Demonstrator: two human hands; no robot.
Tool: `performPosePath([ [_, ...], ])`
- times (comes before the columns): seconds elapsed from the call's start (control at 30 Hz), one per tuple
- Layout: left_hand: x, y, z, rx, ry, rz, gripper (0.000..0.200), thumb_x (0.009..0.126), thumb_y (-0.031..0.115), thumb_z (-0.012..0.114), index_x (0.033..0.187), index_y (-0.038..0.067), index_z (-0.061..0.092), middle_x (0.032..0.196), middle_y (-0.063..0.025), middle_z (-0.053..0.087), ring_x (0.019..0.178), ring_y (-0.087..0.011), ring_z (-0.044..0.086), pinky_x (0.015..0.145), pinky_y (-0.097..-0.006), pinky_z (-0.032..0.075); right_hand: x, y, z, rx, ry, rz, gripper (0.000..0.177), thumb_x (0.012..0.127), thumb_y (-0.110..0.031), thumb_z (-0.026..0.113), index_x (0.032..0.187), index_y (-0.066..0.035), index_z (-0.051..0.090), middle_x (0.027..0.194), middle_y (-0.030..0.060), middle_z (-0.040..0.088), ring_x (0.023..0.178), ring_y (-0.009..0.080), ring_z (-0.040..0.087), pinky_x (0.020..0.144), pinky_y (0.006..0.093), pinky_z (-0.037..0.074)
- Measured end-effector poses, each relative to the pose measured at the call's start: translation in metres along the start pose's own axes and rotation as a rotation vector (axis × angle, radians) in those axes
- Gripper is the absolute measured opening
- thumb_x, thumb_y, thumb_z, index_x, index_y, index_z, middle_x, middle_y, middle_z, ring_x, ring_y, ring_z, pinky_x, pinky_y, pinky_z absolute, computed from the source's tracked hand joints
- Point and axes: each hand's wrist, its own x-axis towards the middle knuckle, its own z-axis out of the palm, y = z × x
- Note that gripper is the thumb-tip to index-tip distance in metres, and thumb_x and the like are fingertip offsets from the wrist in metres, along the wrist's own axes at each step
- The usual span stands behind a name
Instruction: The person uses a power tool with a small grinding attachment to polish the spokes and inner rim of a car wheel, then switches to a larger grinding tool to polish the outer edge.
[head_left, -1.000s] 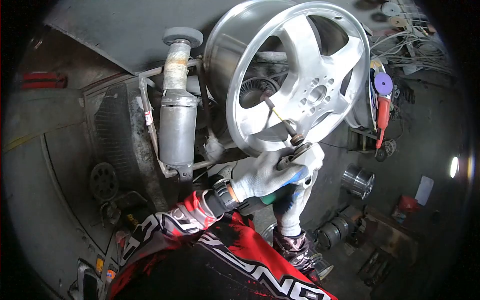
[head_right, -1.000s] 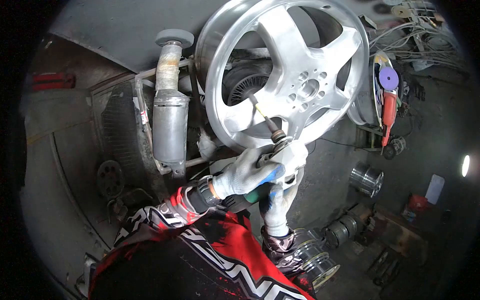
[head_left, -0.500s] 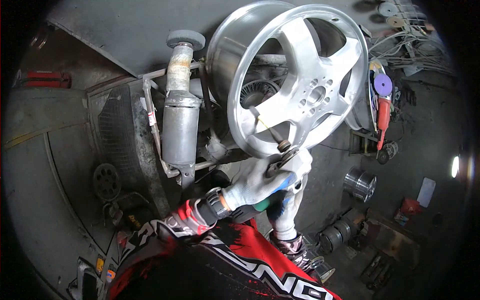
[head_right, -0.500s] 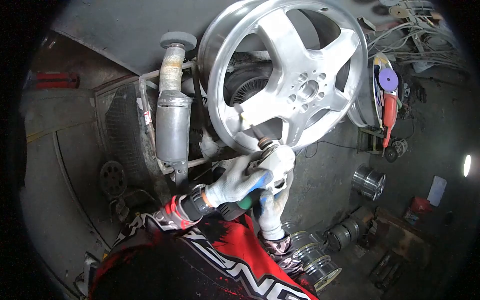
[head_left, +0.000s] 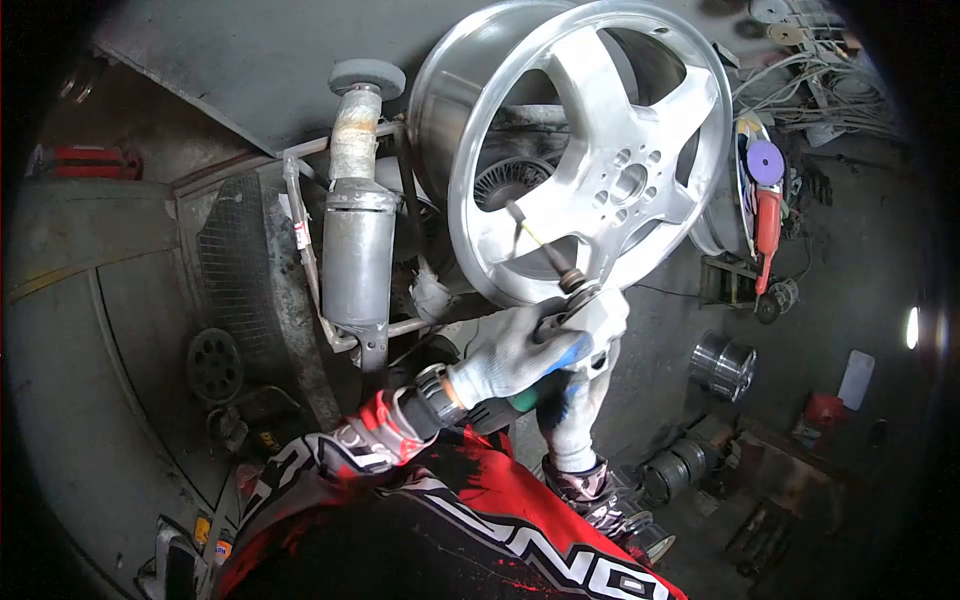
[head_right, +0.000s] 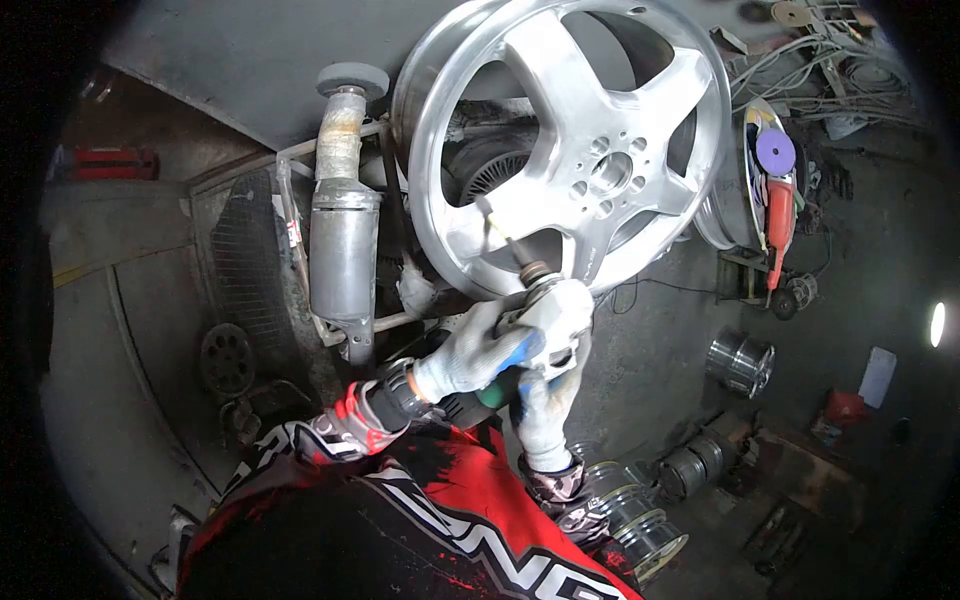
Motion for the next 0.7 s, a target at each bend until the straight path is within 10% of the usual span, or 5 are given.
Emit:
performPosePath([
  [0.37,0.017,-0.020,0.009,0.194,0.018,0.282,0.038,0.102,0.022,0.057,0.135,0.004,0.055,0.105,-0.0142,0.057,0.089,-0.0264,0.058,0.081,-0.0374,0.048,0.019,-0.009,0.001,-0.007,0.044,-0.036,0.100,0.087,-0.050,0.074,0.154,0.000,0.020,0.142,0.0138,0.046,0.128,0.0224,0.048,0.108,0.0375,0.039],
  [0.43,0.027,-0.009,0.013,-0.073,0.111,0.036,0.049,0.095,0.042,0.066,0.119,-0.001,0.063,0.096,-0.0154,0.071,0.090,-0.0205,0.070,0.080,-0.0348,0.052,0.020,-0.011,0.002,-0.035,0.095,-0.001,0.101,0.086,-0.050,0.074,0.154,0.000,0.019,0.142,0.0137,0.046,0.127,0.0222,0.049,0.108,0.0374,0.039],
  [0.7,0.003,-0.006,0.003,-0.103,0.005,-0.023,0.057,0.101,0.033,0.060,0.137,-0.009,0.048,0.119,-0.0165,0.061,0.106,-0.0202,0.060,0.093,-0.0351,0.048,0.007,-0.006,0.002,-0.048,-0.052,-0.005,0.091,0.093,-0.046,0.069,0.156,-0.006,0.018,0.145,0.0127,0.044,0.131,0.0247,0.048,0.110,0.0414,0.039],
])
